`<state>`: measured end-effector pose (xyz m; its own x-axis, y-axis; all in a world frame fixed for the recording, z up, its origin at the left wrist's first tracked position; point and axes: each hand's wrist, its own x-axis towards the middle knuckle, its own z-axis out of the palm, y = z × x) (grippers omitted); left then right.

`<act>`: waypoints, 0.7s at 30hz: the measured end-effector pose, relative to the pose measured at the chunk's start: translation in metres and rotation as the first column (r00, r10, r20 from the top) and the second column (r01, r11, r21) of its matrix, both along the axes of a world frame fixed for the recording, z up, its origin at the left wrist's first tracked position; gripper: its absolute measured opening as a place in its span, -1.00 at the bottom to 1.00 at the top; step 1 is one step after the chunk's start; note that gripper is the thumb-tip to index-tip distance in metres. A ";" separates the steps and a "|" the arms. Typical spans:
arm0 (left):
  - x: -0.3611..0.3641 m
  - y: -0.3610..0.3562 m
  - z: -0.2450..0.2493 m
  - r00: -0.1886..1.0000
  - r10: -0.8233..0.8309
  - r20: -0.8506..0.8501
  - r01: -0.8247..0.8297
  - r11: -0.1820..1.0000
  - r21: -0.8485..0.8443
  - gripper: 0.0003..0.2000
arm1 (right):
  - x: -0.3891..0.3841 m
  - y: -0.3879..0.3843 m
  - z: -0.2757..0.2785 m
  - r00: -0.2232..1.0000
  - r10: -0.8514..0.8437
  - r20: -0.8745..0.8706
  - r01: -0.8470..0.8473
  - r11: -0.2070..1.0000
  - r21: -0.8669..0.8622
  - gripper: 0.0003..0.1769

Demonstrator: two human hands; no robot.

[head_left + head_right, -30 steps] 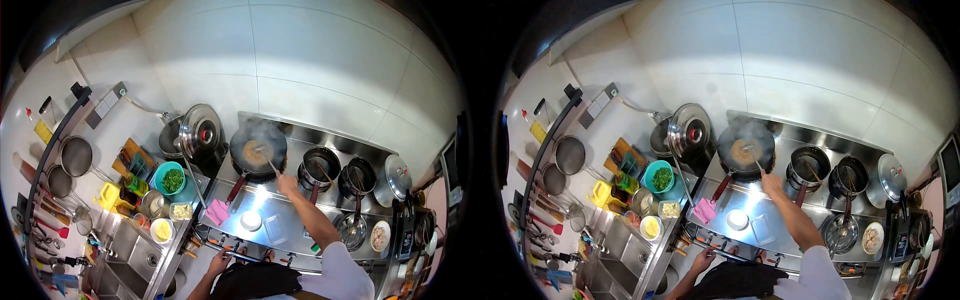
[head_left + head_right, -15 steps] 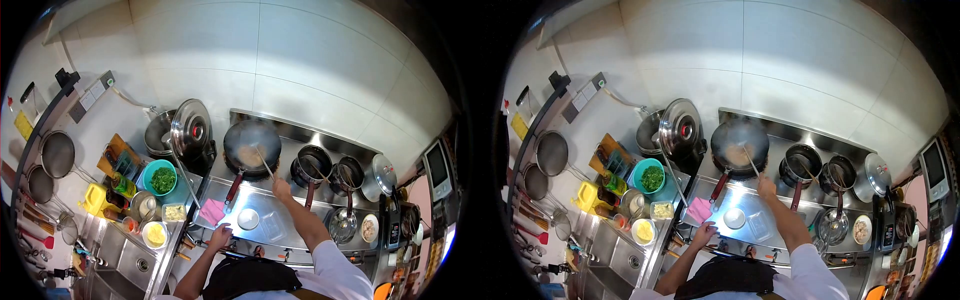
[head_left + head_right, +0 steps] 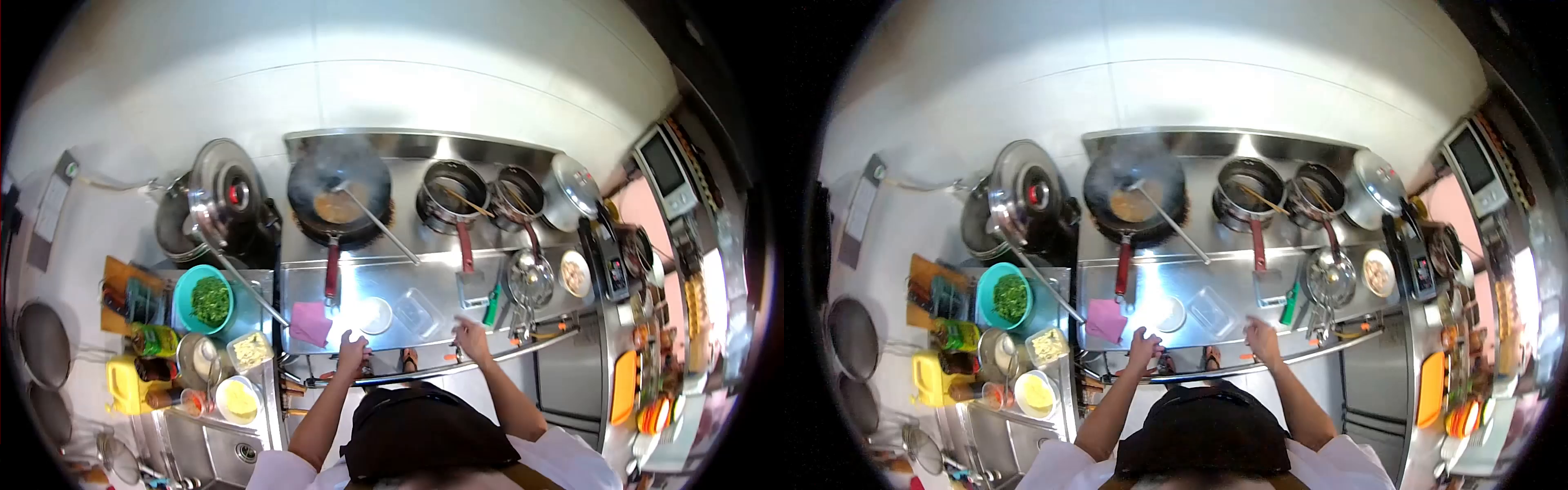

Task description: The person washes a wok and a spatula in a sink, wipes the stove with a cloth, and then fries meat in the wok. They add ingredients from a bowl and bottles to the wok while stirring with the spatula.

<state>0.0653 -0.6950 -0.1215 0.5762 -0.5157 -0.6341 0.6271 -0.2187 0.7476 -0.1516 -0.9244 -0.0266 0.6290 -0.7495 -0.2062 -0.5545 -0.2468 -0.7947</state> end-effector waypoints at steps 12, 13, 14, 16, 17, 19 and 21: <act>-0.003 -0.069 -0.022 0.999 0.037 -0.018 -0.036 0.997 0.072 -0.54 | -0.025 0.044 -0.086 0.933 -0.360 -0.027 0.228 0.528 0.818 -0.50; -0.003 -0.074 -0.023 1.000 0.024 -0.007 -0.023 0.997 0.078 -0.54 | -0.030 0.042 -0.087 0.942 -0.335 -0.026 0.222 0.562 0.796 -0.49; -0.001 -0.079 -0.024 0.996 0.086 -0.039 -0.081 0.991 0.111 -0.57 | -0.039 0.042 -0.081 0.951 -0.310 -0.006 0.207 0.617 0.759 -0.47; 0.006 -0.084 -0.037 0.983 0.168 -0.078 -0.158 0.980 0.118 -0.62 | -0.073 0.044 -0.079 0.947 -0.323 0.001 0.212 0.623 0.753 -0.48; 0.006 -0.088 -0.024 0.972 0.224 -0.073 -0.213 0.969 0.127 -0.61 | -0.095 0.046 -0.082 0.947 -0.322 -0.001 0.216 0.633 0.743 -0.50; 0.025 -0.093 -0.047 0.952 0.306 -0.003 -0.303 0.942 0.148 -0.53 | -0.154 0.051 -0.099 0.930 -0.368 0.003 0.246 0.628 0.738 -0.51; 0.020 -0.106 -0.029 0.953 0.282 0.108 -0.297 0.942 0.159 -0.63 | -0.223 0.055 -0.121 0.889 -0.458 -0.020 0.311 0.570 0.760 -0.46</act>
<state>0.0851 -0.8009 -0.1509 0.7382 -0.2068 -0.6421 0.6204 -0.1658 0.7666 -0.3742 -0.8694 -0.1475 0.3950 -0.5751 -0.7164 -0.3023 0.6550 -0.6925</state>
